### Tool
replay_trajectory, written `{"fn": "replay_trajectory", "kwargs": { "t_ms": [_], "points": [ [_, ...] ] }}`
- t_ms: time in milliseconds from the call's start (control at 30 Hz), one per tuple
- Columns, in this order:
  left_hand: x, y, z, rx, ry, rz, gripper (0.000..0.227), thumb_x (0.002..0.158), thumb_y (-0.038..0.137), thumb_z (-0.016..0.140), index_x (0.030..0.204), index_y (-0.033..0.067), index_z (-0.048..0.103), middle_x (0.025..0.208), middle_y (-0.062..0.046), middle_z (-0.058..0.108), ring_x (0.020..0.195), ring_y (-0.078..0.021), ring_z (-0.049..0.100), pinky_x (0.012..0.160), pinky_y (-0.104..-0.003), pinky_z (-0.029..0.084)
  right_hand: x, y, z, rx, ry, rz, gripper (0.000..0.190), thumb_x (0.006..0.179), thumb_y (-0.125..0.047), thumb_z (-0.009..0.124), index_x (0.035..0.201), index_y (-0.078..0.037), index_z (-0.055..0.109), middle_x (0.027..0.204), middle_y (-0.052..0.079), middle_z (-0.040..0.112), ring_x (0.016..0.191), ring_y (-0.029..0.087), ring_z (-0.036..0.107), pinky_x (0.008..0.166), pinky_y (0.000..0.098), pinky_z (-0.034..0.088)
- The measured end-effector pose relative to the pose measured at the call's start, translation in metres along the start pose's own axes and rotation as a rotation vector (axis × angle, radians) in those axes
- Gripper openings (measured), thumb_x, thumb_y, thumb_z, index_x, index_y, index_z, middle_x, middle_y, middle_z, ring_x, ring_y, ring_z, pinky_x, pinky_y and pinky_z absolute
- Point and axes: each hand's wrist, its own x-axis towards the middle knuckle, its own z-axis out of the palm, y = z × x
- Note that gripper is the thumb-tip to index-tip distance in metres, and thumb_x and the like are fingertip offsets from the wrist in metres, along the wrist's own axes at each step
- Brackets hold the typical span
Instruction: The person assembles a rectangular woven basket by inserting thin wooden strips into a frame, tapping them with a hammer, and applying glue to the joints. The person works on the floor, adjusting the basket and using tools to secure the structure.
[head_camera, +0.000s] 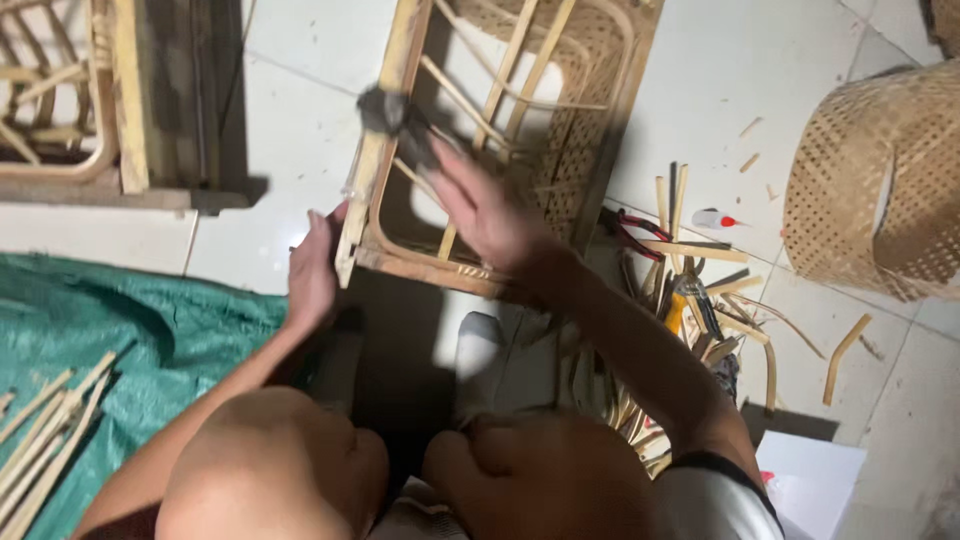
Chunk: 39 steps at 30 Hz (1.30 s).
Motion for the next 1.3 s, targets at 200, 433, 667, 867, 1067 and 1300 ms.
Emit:
{"fn": "replay_trajectory", "kwargs": {
  "t_ms": [200,433,667,867,1067,1300],
  "points": [
    [0.008,-0.01,0.016,-0.113,0.123,0.069,0.074,0.11,0.052,0.027,0.136,-0.0083,0.061,0.133,-0.017,0.068,0.126,-0.0217,0.06,0.112,-0.032,0.042,-0.027,-0.014,0.013,-0.023,0.115,-0.171,0.039,0.111,-0.017,0.06,0.146,-0.001,0.053,0.106,0.019,0.074,0.073,0.017,0.068,0.066,0.0263,0.058],
    [0.01,-0.005,0.016,-0.149,0.153,0.044,0.077,0.109,0.054,0.024,0.131,-0.0068,0.065,0.124,-0.013,0.072,0.114,-0.0184,0.065,0.105,-0.031,0.046,-0.033,-0.017,0.017,0.092,-0.221,0.149,0.048,0.104,-0.019,0.056,0.147,0.001,0.047,0.085,0.01,0.076,0.047,0.015,0.065,0.045,0.0305,0.055],
    [0.015,-0.015,0.013,-0.214,0.125,0.097,0.077,0.11,0.055,0.026,0.13,-0.0079,0.065,0.119,-0.012,0.072,0.11,-0.0174,0.065,0.103,-0.03,0.048,-0.069,-0.012,0.043,-0.014,-0.003,-0.136,0.044,0.108,-0.022,0.061,0.146,0.0,0.054,0.073,0.008,0.072,0.045,0.009,0.058,0.042,0.0259,0.049],
    [0.006,-0.018,0.01,-0.288,0.041,0.107,0.078,0.109,0.058,0.028,0.132,-0.008,0.062,0.116,-0.012,0.072,0.106,-0.0173,0.066,0.098,-0.031,0.052,-0.108,-0.008,0.047,-0.079,-0.007,-0.091,0.049,0.104,-0.02,0.064,0.146,0.001,0.054,0.072,0.012,0.07,0.043,0.012,0.055,0.041,0.0287,0.048],
    [0.012,-0.013,0.012,-0.339,0.065,0.097,0.076,0.11,0.056,0.028,0.134,-0.0087,0.061,0.12,-0.013,0.071,0.109,-0.0188,0.065,0.1,-0.032,0.051,-0.099,-0.016,0.027,0.086,0.035,0.029,0.047,0.106,-0.017,0.059,0.15,-0.002,0.048,0.078,0.011,0.073,0.052,0.011,0.065,0.046,0.029,0.054],
    [0.014,-0.007,0.006,-0.084,0.049,0.1,0.079,0.107,0.058,0.019,0.136,-0.0037,0.059,0.119,-0.013,0.072,0.112,-0.0194,0.069,0.102,-0.033,0.053,-0.098,-0.01,0.019,0.036,-0.002,0.127,0.048,0.107,-0.029,0.059,0.15,-0.011,0.051,0.079,0.018,0.071,0.054,0.021,0.067,0.055,0.0371,0.054]
  ]
}}
